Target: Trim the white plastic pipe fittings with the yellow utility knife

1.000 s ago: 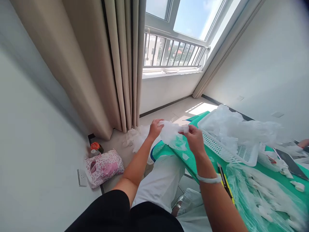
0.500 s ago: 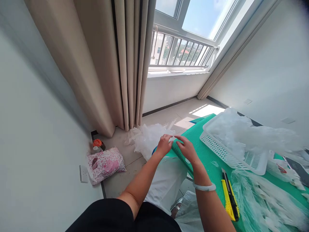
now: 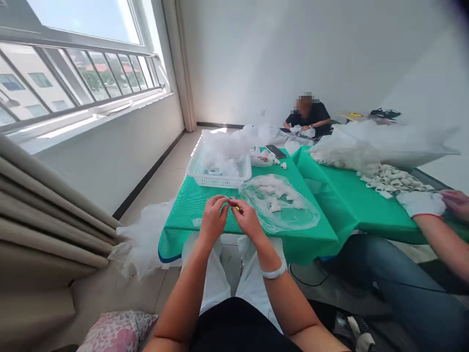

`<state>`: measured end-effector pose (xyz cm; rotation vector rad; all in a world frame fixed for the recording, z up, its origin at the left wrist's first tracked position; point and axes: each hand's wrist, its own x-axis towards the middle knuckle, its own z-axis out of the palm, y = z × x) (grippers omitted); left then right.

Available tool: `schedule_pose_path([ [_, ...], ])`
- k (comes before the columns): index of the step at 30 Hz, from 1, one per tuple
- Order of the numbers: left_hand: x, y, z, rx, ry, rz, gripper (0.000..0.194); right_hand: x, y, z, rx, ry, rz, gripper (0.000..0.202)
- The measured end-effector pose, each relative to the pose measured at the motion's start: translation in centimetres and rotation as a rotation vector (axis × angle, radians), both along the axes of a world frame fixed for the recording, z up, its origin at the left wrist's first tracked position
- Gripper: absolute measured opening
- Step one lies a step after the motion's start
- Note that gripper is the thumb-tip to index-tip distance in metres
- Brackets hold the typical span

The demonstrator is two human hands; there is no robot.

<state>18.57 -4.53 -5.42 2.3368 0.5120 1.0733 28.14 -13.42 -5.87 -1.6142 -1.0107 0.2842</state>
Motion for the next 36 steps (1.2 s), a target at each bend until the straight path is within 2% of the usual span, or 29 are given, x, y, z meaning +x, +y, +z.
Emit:
schedule_pose_path([
  [5,3.2,-2.7,-1.1,0.071,0.051,-0.198,0.019,1.9,-4.6,-0.8,0.017,-0.047,-0.209,0.027],
  [8,5.4,-4.0,-1.2,0.107,0.091,-0.289,0.021,4.6,-7.6,-1.3,0.003,-0.053,-0.388,0.029],
  [11,8.6,-4.8,-0.9,0.165,0.192,-0.378,0.025,8.5,-9.7,-1.9,-0.175,-0.148,-0.560,0.034],
  [13,11.0,-5.1,-0.6,0.219,0.329,-0.430,0.028,11.1,-10.2,-2.0,-0.350,-0.218,-0.599,0.036],
  [15,13.0,-5.1,-0.3,0.269,0.466,-0.454,0.032,13.5,-10.4,-1.7,-0.388,-0.250,-0.612,0.040],
  [17,14.5,-5.0,0.0,0.298,0.551,-0.439,0.037,15.2,-10.4,-1.1,-0.377,-0.281,-0.616,0.045],
  [20,15.9,-4.7,0.5,0.300,0.638,-0.392,0.038,16.6,-10.1,0.0,-0.502,-0.294,-0.564,0.047],
  [23,16.9,-4.9,0.8,0.301,0.730,-0.396,0.034,17.0,-9.0,0.3,-0.629,-0.279,-0.469,0.042],
  [26,17.4,-5.7,0.9,0.325,0.820,-0.403,0.042,16.8,-7.5,0.0,-0.655,-0.311,-0.425,0.041],
  [30,16.3,-6.5,1.0,0.338,0.887,-0.413,0.034,16.0,-7.5,-0.5,-0.692,-0.337,-0.345,0.035],
  [36,13.8,-6.3,1.1,0.393,0.834,-0.508,0.033,14.7,-12.0,-0.6,-0.567,-0.322,-0.146,0.035],
])
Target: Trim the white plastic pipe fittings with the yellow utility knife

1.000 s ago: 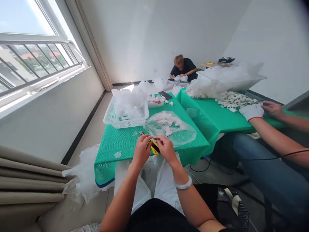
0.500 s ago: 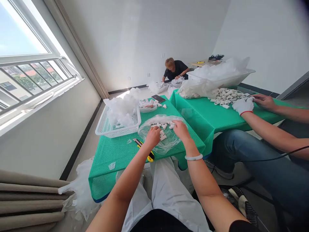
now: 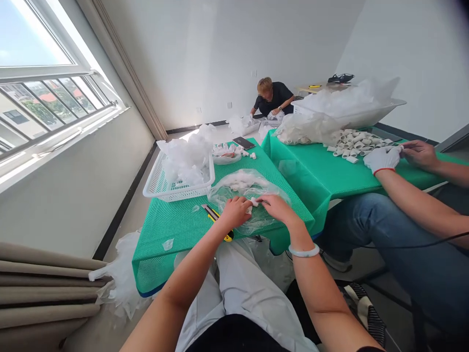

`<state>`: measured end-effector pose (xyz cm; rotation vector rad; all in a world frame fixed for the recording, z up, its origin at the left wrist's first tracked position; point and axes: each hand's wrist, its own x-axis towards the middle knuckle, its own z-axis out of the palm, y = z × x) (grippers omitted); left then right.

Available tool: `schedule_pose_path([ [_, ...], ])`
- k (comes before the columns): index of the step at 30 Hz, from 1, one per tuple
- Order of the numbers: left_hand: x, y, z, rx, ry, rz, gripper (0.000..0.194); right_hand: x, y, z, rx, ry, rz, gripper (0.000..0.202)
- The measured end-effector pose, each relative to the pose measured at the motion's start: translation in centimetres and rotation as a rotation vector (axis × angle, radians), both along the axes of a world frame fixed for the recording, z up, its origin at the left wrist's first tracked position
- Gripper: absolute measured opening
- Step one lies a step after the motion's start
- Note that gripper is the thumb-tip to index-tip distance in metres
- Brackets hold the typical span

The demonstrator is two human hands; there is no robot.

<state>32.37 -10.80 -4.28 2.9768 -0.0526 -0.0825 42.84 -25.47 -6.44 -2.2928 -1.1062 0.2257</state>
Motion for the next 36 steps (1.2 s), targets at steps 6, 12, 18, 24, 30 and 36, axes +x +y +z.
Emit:
schedule_pose_path([
  [6,-0.7,-0.2,-0.6,-0.028,-0.043,-0.067,0.036,1.9,-2.0,0.1,0.118,-0.050,-0.262,0.038],
  [12,-1.1,-0.6,-1.3,-0.074,-0.103,-0.044,0.035,2.0,-0.7,-1.1,-0.022,-0.138,-0.232,0.027],
  [18,-1.4,-0.8,-1.4,-0.088,-0.154,0.016,0.038,-0.4,-0.2,-1.3,-0.085,-0.056,-0.080,0.027],
  [24,-1.1,-0.9,-1.2,-0.114,-0.148,0.058,0.015,-1.4,-0.8,0.7,0.049,-0.126,-0.136,0.028],
  [30,-3.0,-0.1,-1.0,-0.678,-0.517,0.310,0.011,-4.6,-0.5,2.4,0.142,-0.094,-0.119,0.026],
  [36,-9.5,3.4,-1.3,-1.560,-0.569,0.458,0.031,-10.0,5.3,1.4,0.187,-0.065,0.169,0.024],
])
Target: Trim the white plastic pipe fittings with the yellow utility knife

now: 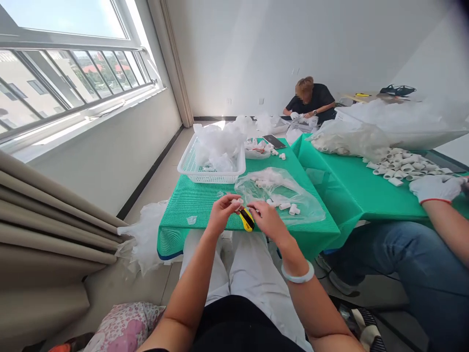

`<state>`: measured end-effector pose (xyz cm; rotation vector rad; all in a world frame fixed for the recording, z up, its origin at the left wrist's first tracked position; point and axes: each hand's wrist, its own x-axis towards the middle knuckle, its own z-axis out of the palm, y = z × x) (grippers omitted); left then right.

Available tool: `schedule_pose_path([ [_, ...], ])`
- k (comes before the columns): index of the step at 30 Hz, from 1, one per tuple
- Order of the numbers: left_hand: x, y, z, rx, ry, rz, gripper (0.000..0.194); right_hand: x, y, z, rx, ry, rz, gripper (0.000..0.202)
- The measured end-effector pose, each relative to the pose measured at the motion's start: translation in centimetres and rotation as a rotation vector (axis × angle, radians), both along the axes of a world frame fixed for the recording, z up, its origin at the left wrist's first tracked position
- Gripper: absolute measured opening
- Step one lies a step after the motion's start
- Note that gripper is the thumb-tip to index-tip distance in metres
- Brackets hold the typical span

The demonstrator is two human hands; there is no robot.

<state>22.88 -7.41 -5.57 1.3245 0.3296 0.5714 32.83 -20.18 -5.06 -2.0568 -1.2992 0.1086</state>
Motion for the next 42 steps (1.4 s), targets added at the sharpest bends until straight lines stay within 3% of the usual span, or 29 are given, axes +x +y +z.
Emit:
schedule_pose_path([
  [4,-2.3,2.0,-0.8,-0.175,-0.041,-0.124,0.030,-1.5,4.3,-2.1,-0.128,-0.102,-0.054,0.021],
  [7,-2.6,2.7,-1.2,-0.214,-0.023,-0.147,0.032,-0.6,5.3,-3.4,-0.190,-0.107,-0.169,0.021],
  [12,-2.9,2.8,-1.4,-0.193,-0.017,-0.179,0.032,0.2,4.1,-4.0,-0.017,-0.097,-0.246,0.024],
  [17,-3.1,3.0,-2.1,-0.226,-0.039,-0.187,0.035,-4.1,3.4,-3.7,0.347,-0.080,-0.156,0.029],
  [20,-2.9,3.1,-2.4,-0.201,-0.053,-0.188,0.032,-6.2,3.5,-4.3,0.451,-0.053,-0.175,0.027],
  [29,-2.5,2.9,-2.3,-0.070,0.006,-0.214,0.025,-4.4,3.2,-5.9,0.478,-0.023,-0.261,0.023],
  [34,-2.2,3.0,-2.6,-0.023,0.008,-0.214,0.023,-4.7,2.3,-5.7,0.524,-0.047,-0.189,0.023],
  [38,-2.0,3.0,-2.8,0.016,0.020,-0.217,0.024,-4.6,2.1,-5.6,0.468,-0.086,-0.084,0.033],
  [42,-1.9,2.8,-2.6,0.106,0.051,-0.198,0.026,-4.6,2.8,-5.9,0.404,-0.091,-0.117,0.034],
])
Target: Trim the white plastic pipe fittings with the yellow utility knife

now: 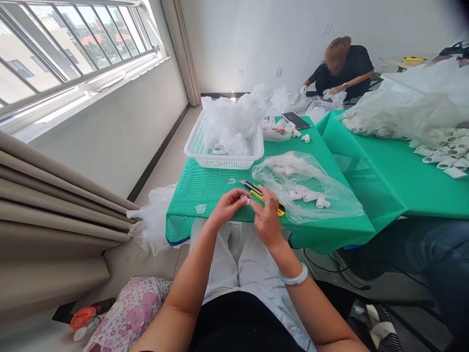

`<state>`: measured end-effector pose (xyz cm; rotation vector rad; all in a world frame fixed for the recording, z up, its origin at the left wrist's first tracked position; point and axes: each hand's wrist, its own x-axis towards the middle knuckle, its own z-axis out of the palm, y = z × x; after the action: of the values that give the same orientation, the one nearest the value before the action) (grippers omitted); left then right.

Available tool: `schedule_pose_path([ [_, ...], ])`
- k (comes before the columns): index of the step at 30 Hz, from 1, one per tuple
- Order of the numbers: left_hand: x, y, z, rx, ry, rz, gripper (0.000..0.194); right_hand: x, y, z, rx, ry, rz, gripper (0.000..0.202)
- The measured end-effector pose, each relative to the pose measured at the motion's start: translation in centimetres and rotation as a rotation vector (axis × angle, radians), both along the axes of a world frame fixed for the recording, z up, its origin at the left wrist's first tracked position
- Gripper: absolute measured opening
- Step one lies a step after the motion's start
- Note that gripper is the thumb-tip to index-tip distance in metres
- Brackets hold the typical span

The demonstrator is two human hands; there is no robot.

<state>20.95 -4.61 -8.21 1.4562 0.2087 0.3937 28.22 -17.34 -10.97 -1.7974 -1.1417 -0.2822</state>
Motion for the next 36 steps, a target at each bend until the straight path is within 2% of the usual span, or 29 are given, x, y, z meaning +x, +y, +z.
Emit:
schedule_pose_path([
  [4,-0.1,-0.3,0.3,0.074,-0.014,0.049,0.025,-0.6,1.0,-0.2,-0.032,0.254,0.041,0.029],
  [7,-0.1,-0.4,0.1,0.057,-0.032,0.075,0.025,-0.8,1.0,0.8,-0.026,0.492,0.103,0.024],
  [9,0.0,-0.3,-0.2,0.008,-0.052,0.113,0.026,-0.7,0.6,1.9,0.042,0.569,0.077,0.022],
  [11,0.1,-0.1,-0.4,-0.038,-0.052,0.142,0.025,-0.5,0.1,2.8,0.123,0.599,-0.018,0.022],
  [13,0.2,0.1,-0.5,-0.069,-0.036,0.138,0.025,-0.1,-0.2,3.1,0.153,0.587,-0.111,0.021],
  [15,0.2,0.2,-0.6,-0.091,-0.018,0.115,0.026,0.3,-0.3,3.0,0.157,0.460,-0.131,0.017],
  [19,0.2,0.3,-0.7,-0.122,-0.017,0.099,0.026,0.9,0.0,2.3,0.151,0.058,-0.018,0.027],
  [22,0.1,0.2,-0.6,-0.100,-0.014,0.087,0.025,0.8,0.4,1.7,0.071,-0.064,0.002,0.035],
  [25,0.0,0.2,-0.3,-0.034,-0.010,0.076,0.024,0.1,1.1,1.0,-0.001,-0.031,0.002,0.034],
  [29,0.1,0.1,-0.1,0.010,-0.022,0.090,0.024,-0.8,2.1,0.5,-0.035,0.166,0.046,0.028],
  [32,0.2,0.1,-0.3,-0.070,-0.056,0.145,0.024,-0.8,2.1,1.4,0.032,0.291,0.055,0.025],
  [36,0.3,0.1,-0.2,-0.213,-0.057,0.143,0.024,-0.1,1.8,2.5,0.211,0.281,-0.048,0.017],
])
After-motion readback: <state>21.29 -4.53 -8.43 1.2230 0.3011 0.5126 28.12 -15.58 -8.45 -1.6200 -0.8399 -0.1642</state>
